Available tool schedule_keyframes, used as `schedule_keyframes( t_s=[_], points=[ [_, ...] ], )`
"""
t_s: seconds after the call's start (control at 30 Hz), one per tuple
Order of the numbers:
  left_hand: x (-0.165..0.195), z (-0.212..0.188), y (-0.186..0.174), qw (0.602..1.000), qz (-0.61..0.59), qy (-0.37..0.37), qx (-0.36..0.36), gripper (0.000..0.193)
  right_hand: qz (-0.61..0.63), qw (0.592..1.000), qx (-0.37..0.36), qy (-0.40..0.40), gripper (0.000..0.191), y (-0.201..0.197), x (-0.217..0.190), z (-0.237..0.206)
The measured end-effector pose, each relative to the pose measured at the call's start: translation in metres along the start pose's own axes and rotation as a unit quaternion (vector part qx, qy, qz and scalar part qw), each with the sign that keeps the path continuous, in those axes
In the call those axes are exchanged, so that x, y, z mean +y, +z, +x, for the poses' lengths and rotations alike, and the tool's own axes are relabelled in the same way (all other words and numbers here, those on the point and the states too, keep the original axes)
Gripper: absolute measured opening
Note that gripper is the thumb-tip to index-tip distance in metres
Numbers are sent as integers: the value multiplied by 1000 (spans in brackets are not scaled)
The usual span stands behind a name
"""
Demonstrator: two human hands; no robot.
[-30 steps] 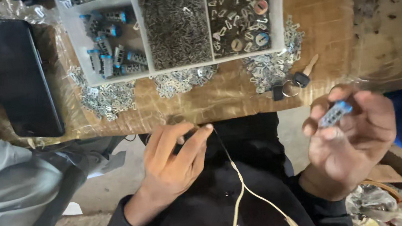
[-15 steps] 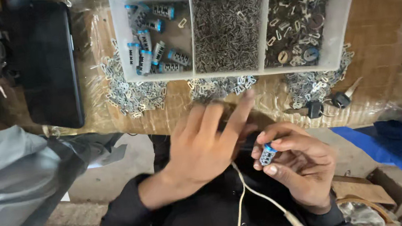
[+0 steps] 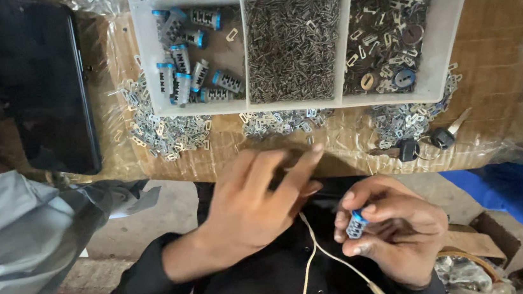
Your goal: The person holds a lock cylinder body in one hand and picks small metal pins and springs from a compartment tray, inserting them one at a time into the top of the cylinder while working at a cluttered workbench.
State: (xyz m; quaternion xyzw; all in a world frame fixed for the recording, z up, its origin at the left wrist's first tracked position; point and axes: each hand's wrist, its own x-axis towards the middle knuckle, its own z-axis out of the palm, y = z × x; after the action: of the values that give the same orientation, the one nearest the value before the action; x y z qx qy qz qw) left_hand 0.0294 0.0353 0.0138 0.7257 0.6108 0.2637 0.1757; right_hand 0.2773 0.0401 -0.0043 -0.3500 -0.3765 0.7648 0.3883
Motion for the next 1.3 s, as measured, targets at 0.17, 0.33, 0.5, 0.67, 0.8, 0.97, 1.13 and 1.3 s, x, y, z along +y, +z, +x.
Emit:
schedule_keyframes(
  t_s=[0.17,0.33,0.5,0.67,0.8,0.97,1.13,1.3],
  points=[
    [-2,-1,-6,1000,-13,18,-10,42,-32,999,27,17,49,1,1,5],
    [-6,0,1,999,20,40,19,30,-18,1000,-13,11,46,5,-4,5],
    [-31,-18,-9,988,-101,116,30,24,-18,999,29,37,49,7,3,6],
    [-12,-24,-13,993,-97,-35,50,33,-12,999,20,41,48,8,10,9],
    [10,-10,-6,976,-214,8,46,31,-53,998,12,22,47,5,10,10],
    [18,3,10,963,-257,45,72,27,-109,994,24,19,42,-2,1,7],
    [18,13,3,970,-215,56,99,26,-91,996,0,25,40,2,3,14],
    [-2,13,-25,972,-199,116,-37,33,-128,991,0,44,43,14,6,20]
  ],
)
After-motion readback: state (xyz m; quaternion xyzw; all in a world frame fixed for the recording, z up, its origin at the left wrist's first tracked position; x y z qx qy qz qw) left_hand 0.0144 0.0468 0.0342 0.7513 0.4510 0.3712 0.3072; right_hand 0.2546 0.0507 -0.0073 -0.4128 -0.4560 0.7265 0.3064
